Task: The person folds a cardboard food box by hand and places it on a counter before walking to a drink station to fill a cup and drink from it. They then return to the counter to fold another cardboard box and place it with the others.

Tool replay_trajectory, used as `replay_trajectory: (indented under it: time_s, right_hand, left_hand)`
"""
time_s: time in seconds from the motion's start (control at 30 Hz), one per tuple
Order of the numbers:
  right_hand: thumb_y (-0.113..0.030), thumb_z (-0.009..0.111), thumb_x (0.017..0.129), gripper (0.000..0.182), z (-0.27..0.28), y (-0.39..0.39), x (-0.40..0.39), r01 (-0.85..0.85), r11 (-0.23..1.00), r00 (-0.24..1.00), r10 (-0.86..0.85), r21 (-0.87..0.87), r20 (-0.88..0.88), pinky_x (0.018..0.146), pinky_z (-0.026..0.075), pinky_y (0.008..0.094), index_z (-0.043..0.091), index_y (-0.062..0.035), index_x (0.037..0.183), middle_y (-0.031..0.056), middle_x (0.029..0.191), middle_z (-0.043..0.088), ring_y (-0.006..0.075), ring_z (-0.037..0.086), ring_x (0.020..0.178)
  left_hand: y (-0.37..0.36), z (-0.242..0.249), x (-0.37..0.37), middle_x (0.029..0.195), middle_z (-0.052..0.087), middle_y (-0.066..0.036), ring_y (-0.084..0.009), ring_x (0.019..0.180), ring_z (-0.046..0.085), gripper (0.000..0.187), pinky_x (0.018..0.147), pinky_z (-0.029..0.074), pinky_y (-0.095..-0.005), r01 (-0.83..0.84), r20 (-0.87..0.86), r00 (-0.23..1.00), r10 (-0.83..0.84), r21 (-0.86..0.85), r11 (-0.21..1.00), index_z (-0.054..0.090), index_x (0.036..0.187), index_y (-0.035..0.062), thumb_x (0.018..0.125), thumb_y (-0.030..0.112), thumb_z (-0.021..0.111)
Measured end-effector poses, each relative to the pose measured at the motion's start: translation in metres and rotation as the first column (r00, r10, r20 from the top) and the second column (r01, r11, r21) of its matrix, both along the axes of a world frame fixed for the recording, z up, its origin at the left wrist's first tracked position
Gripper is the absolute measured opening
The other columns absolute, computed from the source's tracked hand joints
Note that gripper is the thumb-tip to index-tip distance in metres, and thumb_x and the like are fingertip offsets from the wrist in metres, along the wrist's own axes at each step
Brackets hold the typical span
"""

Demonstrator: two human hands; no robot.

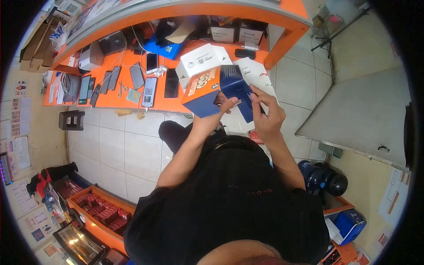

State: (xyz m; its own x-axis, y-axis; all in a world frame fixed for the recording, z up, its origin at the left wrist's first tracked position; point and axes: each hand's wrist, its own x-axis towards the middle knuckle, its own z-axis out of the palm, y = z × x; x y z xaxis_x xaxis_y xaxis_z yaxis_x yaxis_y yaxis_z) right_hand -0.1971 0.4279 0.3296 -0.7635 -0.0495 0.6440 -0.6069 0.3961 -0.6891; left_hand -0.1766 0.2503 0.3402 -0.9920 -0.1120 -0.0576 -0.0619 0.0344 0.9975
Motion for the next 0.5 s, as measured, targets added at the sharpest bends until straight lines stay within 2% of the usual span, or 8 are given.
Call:
replay_trajectory:
  time_s: [0.03,0.13,0.17,0.3,0.4,0.43,0.47,0.5]
  right_hand:
    - [-0.006,0.082,0.082,0.027,0.007,0.001,-0.002,-0.022,0.999,0.998,0.021,0.026,0.058,0.077,0.060,0.0333,0.059,-0.0024,0.095,0.0199,0.119,0.071,0.0309,0.075,0.096]
    - [-0.007,0.082,0.082,0.029,0.015,0.000,-0.004,-0.086,0.992,0.990,0.074,0.092,0.119,0.081,0.059,0.0341,0.060,-0.0028,0.100,0.0199,0.121,0.070,0.0317,0.074,0.099]
    - [-0.007,0.082,0.082,0.030,0.016,0.001,-0.003,-0.138,0.981,0.985,0.121,0.139,0.124,0.083,0.059,0.0346,0.060,-0.0031,0.102,0.0198,0.122,0.070,0.0320,0.074,0.101]
    - [-0.007,0.081,0.083,0.031,0.005,0.003,-0.002,-0.210,0.975,0.954,0.189,0.070,0.234,0.086,0.058,0.0357,0.060,-0.0041,0.105,0.0201,0.125,0.069,0.0327,0.073,0.104]
    - [-0.007,0.081,0.083,0.029,0.001,0.003,0.000,-0.169,0.986,0.954,0.167,-0.015,0.250,0.085,0.058,0.0362,0.060,-0.0037,0.103,0.0207,0.124,0.069,0.0326,0.073,0.104]
    - [-0.007,0.081,0.083,0.029,-0.003,0.002,0.001,-0.162,0.986,0.959,0.163,-0.023,0.230,0.085,0.058,0.0361,0.059,-0.0033,0.102,0.0210,0.124,0.069,0.0324,0.073,0.103]
    - [-0.007,0.081,0.083,0.028,-0.006,0.001,0.001,-0.159,0.987,0.964,0.162,-0.033,0.213,0.085,0.058,0.0360,0.059,-0.0030,0.100,0.0213,0.124,0.069,0.0323,0.073,0.103]
    - [-0.007,0.081,0.083,0.028,-0.005,-0.002,0.001,-0.163,0.986,0.963,0.166,-0.033,0.211,0.085,0.058,0.0360,0.059,-0.0030,0.100,0.0213,0.124,0.069,0.0323,0.073,0.103]
  left_hand:
    - [0.000,0.001,0.001,0.075,0.063,-0.004,-0.0109,0.063,0.062,0.018,0.056,0.050,-0.0255,-0.002,0.001,1.000,0.002,0.001,1.000,0.062,0.090,-0.0001,0.088,0.007,0.079]
    - [-0.007,0.006,0.001,0.095,0.064,-0.006,-0.0153,0.088,0.067,0.019,0.083,0.060,-0.0318,-0.153,0.233,0.971,0.043,0.477,0.865,0.060,0.101,0.0020,0.091,0.007,0.075]
    - [-0.015,-0.001,-0.002,0.103,0.063,-0.007,-0.0184,0.100,0.066,0.021,0.094,0.059,-0.0375,-0.044,0.206,0.977,-0.062,0.473,0.880,0.059,0.106,0.0023,0.092,0.006,0.073]
    - [-0.018,0.005,0.000,0.103,0.061,-0.005,-0.0168,0.097,0.064,0.031,0.086,0.057,-0.0345,-0.047,0.239,0.963,-0.121,0.595,0.803,0.057,0.111,0.0026,0.089,0.010,0.078]
    - [-0.019,0.001,0.002,0.095,0.060,-0.003,-0.0136,0.091,0.062,0.028,0.079,0.055,-0.0300,-0.048,0.188,0.981,-0.044,0.458,0.887,0.058,0.104,0.0042,0.086,0.007,0.080]
    - [-0.022,0.003,0.002,0.091,0.059,-0.002,-0.0121,0.086,0.060,0.027,0.074,0.052,-0.0277,0.015,0.104,0.994,-0.027,0.112,0.994,0.058,0.100,0.0045,0.085,0.005,0.081]
    - [-0.023,0.004,0.003,0.087,0.058,-0.001,-0.0105,0.082,0.058,0.027,0.070,0.049,-0.0254,0.042,0.020,0.999,-0.038,-0.253,0.966,0.058,0.096,0.0048,0.083,0.003,0.082]
    - [-0.021,0.003,0.003,0.087,0.058,-0.001,-0.0105,0.082,0.058,0.027,0.070,0.049,-0.0254,0.037,0.018,0.999,-0.034,-0.254,0.967,0.058,0.096,0.0048,0.083,0.003,0.082]
